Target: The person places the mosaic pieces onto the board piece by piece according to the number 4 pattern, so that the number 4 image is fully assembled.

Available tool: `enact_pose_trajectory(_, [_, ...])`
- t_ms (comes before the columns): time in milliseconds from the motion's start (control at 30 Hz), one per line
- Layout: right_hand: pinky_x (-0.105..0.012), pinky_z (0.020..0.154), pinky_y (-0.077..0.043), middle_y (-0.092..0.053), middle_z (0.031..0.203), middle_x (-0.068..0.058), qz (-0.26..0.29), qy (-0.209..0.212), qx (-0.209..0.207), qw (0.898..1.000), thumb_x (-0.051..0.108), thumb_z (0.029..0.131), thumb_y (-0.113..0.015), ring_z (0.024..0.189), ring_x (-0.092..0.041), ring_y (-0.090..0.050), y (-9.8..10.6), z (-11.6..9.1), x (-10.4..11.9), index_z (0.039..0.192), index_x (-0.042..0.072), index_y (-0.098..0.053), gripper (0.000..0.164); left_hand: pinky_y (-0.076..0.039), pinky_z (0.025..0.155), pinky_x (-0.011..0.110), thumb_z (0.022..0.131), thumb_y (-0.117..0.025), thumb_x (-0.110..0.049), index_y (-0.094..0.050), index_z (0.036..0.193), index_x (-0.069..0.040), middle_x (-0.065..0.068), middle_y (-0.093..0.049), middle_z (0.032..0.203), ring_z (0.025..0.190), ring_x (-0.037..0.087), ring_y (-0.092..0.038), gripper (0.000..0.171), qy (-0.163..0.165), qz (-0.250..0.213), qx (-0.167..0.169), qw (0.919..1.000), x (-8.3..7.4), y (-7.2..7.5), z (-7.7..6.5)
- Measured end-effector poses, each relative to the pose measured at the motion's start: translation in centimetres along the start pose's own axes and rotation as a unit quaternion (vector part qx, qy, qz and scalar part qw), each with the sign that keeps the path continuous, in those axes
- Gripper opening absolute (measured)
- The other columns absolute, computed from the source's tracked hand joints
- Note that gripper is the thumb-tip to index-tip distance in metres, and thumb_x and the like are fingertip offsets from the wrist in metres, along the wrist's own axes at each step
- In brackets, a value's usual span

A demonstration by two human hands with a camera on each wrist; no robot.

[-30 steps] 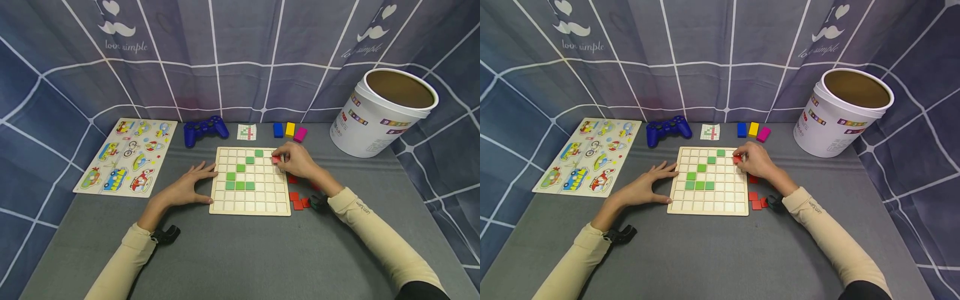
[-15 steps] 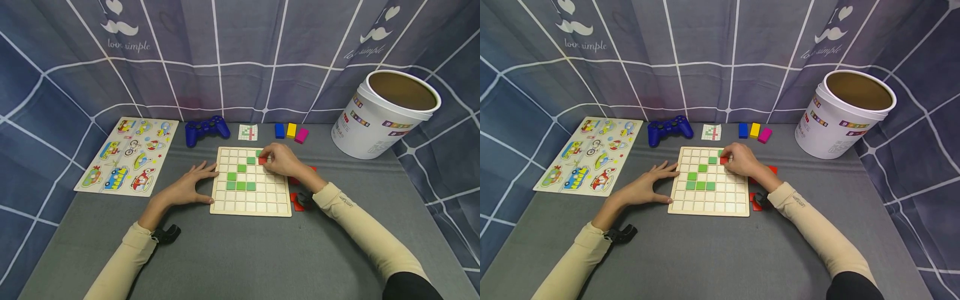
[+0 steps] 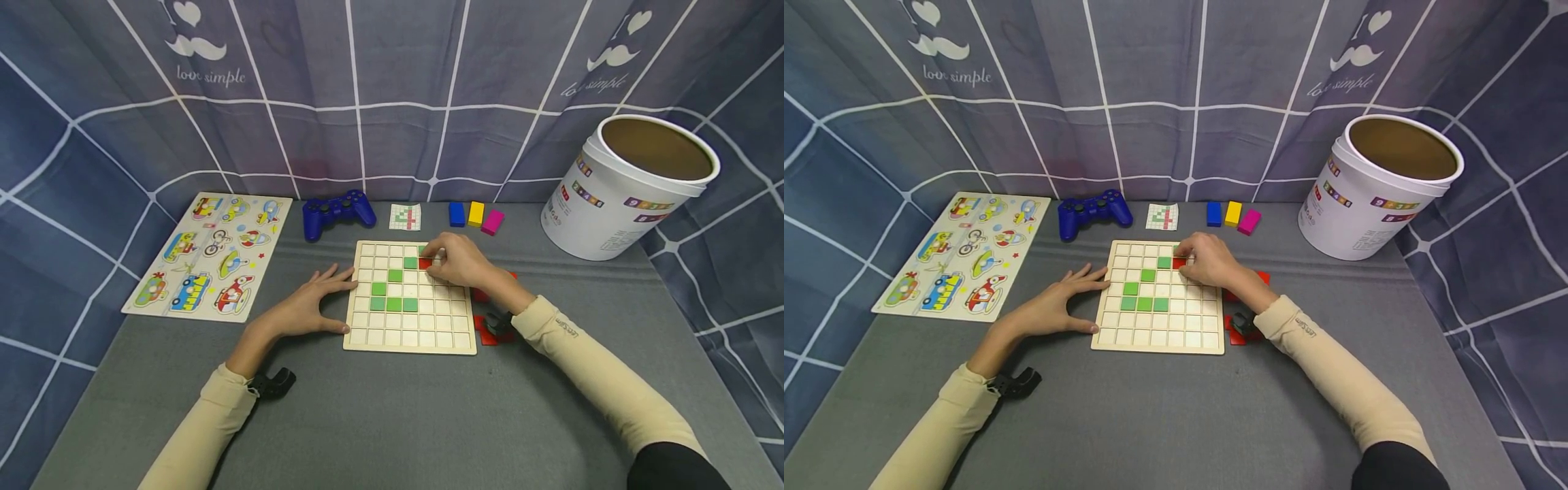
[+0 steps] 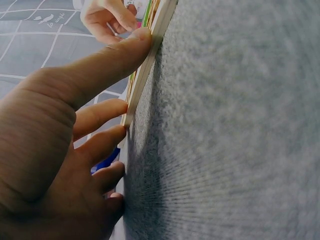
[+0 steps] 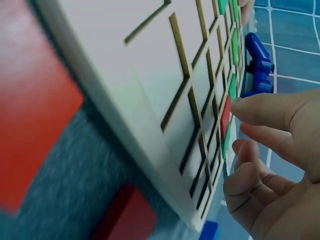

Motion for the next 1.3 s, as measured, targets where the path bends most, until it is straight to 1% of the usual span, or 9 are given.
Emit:
enact_pose_trajectory(167, [-0.036, 0.064, -0.048, -0.069, 0.098, -0.010, 0.014, -0.004, -0.011, 1.000, 0.005, 0.080, -0.073, 0.070, -0.019, -0.059, 1.6, -2.1, -1.2, 0.107, 0.006, -0.077, 0.028, 0.001, 0.119, 0.057, 0.075, -0.090, -0.034, -0.049, 0.150, -0.014, 0.000, -0.023, 0.165, 0.152, 0.032, -0.007, 0.087, -0.002, -0.001, 0.001, 1.0000, 0.0, -0.1, 0.0])
enact_pose_trajectory(300, [-0.034, 0.059, -0.045, -0.068, 0.095, -0.011, 0.022, -0.019, -0.014, 0.999, 0.003, 0.081, -0.077, 0.061, -0.017, -0.054, 2.9, -4.2, -2.6, 0.110, 0.004, -0.075, 0.029, 0.001, 0.119, 0.057, 0.075, -0.090, -0.033, -0.049, 0.149, -0.014, 0.000, -0.023, 0.165, 0.152, 0.032, -0.007, 0.087, -0.003, -0.001, -0.001, 1.0000, -0.1, 0.1, 0.1])
enact_pose_trajectory(367, [-0.033, 0.055, -0.043, -0.067, 0.090, -0.010, 0.022, -0.022, -0.014, 0.999, 0.003, 0.080, -0.079, 0.057, -0.016, -0.051, 3.5, -5.2, -3.4, 0.110, 0.004, -0.075, 0.030, 0.001, 0.119, 0.057, 0.075, -0.090, -0.033, -0.049, 0.150, -0.014, -0.001, -0.023, 0.165, 0.152, 0.032, -0.007, 0.087, -0.002, 0.000, -0.001, 1.0000, -0.1, 0.2, 0.1])
enact_pose_trajectory(533, [-0.029, 0.052, -0.043, -0.060, 0.077, -0.009, 0.021, -0.027, -0.003, 0.999, 0.005, 0.079, -0.082, 0.056, -0.016, -0.050, 4.2, -7.6, -4.4, 0.110, 0.005, -0.075, 0.032, 0.001, 0.120, 0.056, 0.075, -0.090, -0.034, -0.048, 0.150, -0.014, -0.001, -0.022, 0.165, 0.152, 0.031, -0.007, 0.088, 0.004, 0.005, 0.002, 1.0000, -0.1, 0.3, 0.1])
enact_pose_trajectory(633, [-0.029, 0.053, -0.043, -0.059, 0.074, -0.006, 0.018, -0.031, -0.002, 0.999, 0.005, 0.077, -0.083, 0.057, -0.015, -0.051, 4.3, -8.7, -4.7, 0.109, 0.007, -0.076, 0.033, 0.001, 0.120, 0.056, 0.074, -0.090, -0.034, -0.049, 0.150, -0.014, 0.000, -0.023, 0.165, 0.152, 0.031, -0.007, 0.088, 0.004, 0.002, 0.001, 1.0000, -0.2, 0.2, 0.1])
enact_pose_trajectory(733, [-0.028, 0.054, -0.043, -0.062, 0.078, -0.004, 0.013, -0.034, 0.001, 0.999, 0.005, 0.075, -0.084, 0.059, -0.014, -0.052, 4.0, -9.5, -4.9, 0.109, 0.008, -0.076, 0.035, 0.001, 0.120, 0.056, 0.074, -0.090, -0.034, -0.049, 0.149, -0.014, 0.001, -0.023, 0.165, 0.152, 0.031, -0.007, 0.088, 0.002, -0.001, -0.001, 1.0000, -0.3, 0.3, 0.2])
enact_pose_trajectory(933, [-0.028, 0.056, -0.045, -0.067, 0.093, -0.002, 0.012, -0.037, 0.011, 0.999, 0.005, 0.075, -0.083, 0.061, -0.013, -0.054, 2.9, -10.3, -5.1, 0.109, 0.010, -0.076, 0.035, 0.001, 0.120, 0.057, 0.075, -0.090, -0.034, -0.049, 0.149, -0.014, 0.000, -0.023, 0.165, 0.152, 0.031, -0.007, 0.087, 0.001, 0.000, 0.001, 1.0000, -0.2, 0.2, 0.2])
enact_pose_trajectory(1133, [-0.028, 0.055, -0.044, -0.066, 0.091, -0.002, 0.004, -0.024, -0.002, 1.000, 0.002, 0.076, -0.079, 0.060, -0.013, -0.053, 2.5, -9.9, -4.9, 0.105, 0.010, -0.077, 0.031, 0.001, 0.119, 0.057, 0.075, -0.089, -0.035, -0.049, 0.150, -0.015, -0.001, -0.022, 0.165, 0.152, 0.031, -0.006, 0.088, 0.003, -0.001, 0.003, 1.0000, 0.0, 0.0, 0.2])
enact_pose_trajectory(1300, [-0.029, 0.055, -0.044, -0.065, 0.089, -0.004, 0.004, 0.005, -0.026, 1.000, 0.000, 0.074, -0.079, 0.059, -0.014, -0.053, 3.2, -8.8, -4.2, 0.102, 0.009, -0.077, 0.029, 0.001, 0.120, 0.057, 0.075, -0.090, -0.034, -0.049, 0.149, -0.014, 0.000, -0.023, 0.165, 0.152, 0.031, -0.007, 0.087, 0.001, -0.002, 0.001, 1.0000, 0.0, 0.0, 0.2])
Point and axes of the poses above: each hand's wrist, its own z-axis towards the middle knuckle, its own y-axis out of the back of the hand, x = y × z, the point moved 7 cm from there along z, towards the middle knuckle
